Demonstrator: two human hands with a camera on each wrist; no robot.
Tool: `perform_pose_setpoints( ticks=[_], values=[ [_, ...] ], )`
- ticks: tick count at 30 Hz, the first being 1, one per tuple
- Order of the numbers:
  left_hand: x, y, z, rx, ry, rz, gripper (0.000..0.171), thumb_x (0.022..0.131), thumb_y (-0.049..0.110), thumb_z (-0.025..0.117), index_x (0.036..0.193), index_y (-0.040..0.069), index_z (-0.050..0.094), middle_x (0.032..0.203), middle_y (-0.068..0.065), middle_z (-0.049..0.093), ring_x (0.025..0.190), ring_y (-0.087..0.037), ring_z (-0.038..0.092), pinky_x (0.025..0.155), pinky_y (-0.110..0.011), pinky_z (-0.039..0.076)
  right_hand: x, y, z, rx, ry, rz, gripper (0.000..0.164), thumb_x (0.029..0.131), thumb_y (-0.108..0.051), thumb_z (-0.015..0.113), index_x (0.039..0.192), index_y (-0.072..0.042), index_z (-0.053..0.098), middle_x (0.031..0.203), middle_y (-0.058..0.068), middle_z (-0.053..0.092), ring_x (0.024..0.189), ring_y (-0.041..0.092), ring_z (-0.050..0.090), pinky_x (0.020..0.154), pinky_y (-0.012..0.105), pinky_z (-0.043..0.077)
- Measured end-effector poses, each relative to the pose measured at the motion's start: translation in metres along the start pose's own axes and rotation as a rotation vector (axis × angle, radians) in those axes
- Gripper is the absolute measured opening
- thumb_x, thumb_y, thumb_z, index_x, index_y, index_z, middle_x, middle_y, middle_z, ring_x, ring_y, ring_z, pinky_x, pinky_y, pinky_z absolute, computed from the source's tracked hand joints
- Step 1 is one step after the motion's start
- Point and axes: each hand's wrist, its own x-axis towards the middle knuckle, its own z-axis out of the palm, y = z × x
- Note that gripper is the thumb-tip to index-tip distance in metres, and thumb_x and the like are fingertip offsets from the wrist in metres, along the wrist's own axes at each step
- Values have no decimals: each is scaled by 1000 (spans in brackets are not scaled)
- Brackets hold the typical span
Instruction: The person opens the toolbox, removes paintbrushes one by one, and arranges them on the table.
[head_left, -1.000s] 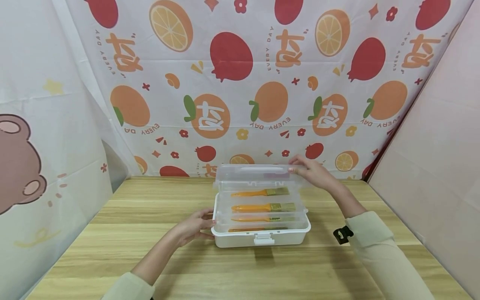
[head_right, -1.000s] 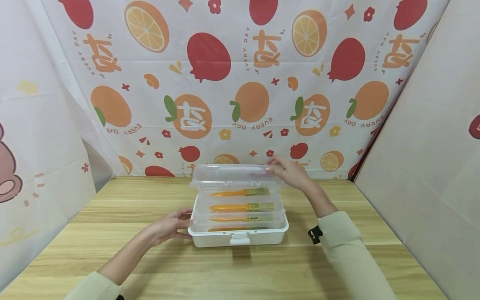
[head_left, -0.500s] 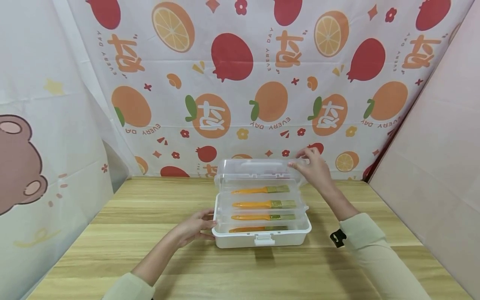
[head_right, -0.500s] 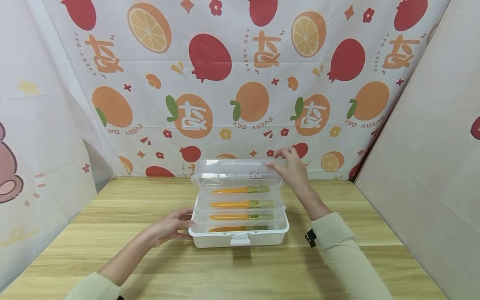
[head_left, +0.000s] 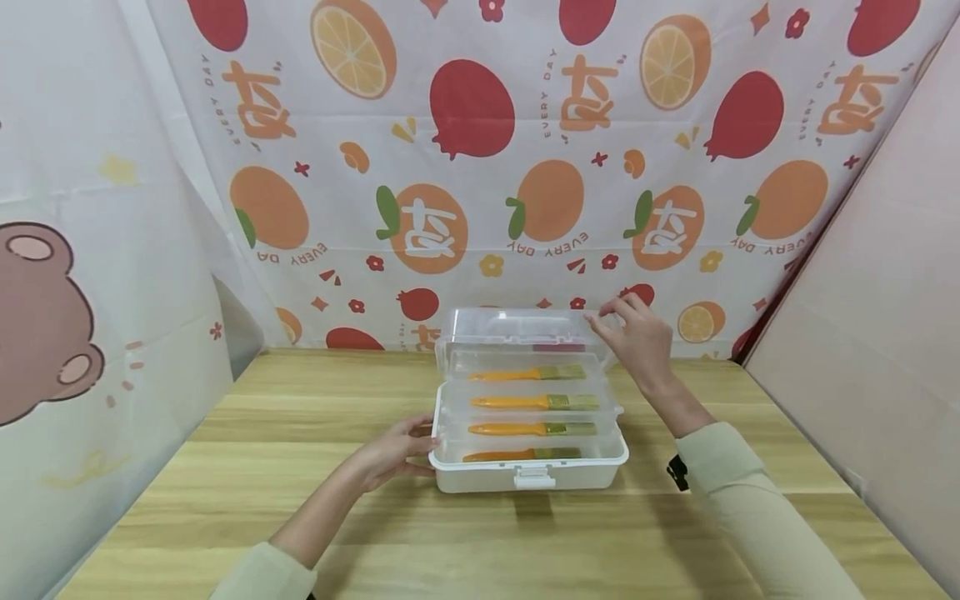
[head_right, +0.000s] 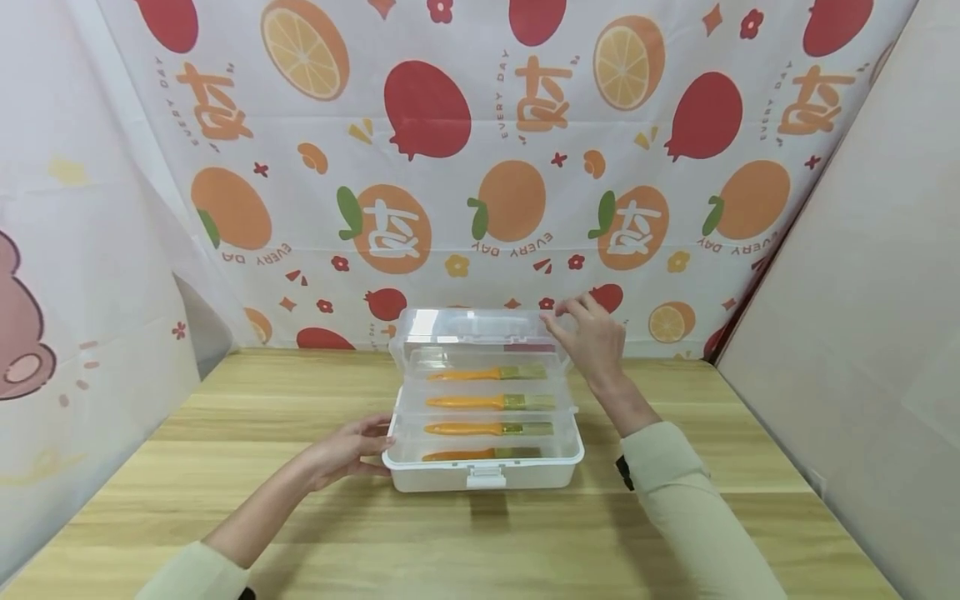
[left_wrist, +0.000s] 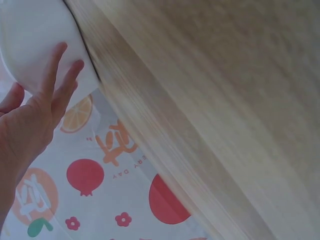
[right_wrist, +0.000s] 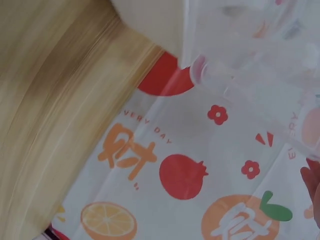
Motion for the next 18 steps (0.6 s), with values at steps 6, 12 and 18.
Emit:
perform_pose_setpoints(
  ticks=[6,12,18],
  values=[
    [0,4,-1,2,-1,0,53,94,3,45,137,-13,18,134,-36,26,114,-47,41,83,-52,44,0,8,-5,98,-124,28,27,80,-33,69,96,-11,71,92,5,65,57,18,55,44,31,42],
    [0,5,-1,11,10,-3,52,94,2,45,137,-12,19,133,-35,28,113,-45,43,83,-52,44,-3,22,-12,586,-395,325,39,90,-25,60,125,-8,55,132,7,48,110,32,52,83,44,46],
    [0,2,0,0,11,-14,53,94,3,46,137,-12,19,132,-34,30,110,-41,47,82,-51,46,-16,33,-14,898,-442,492,43,93,-4,52,132,5,38,134,23,37,119,32,44,78,27,49]
  ],
)
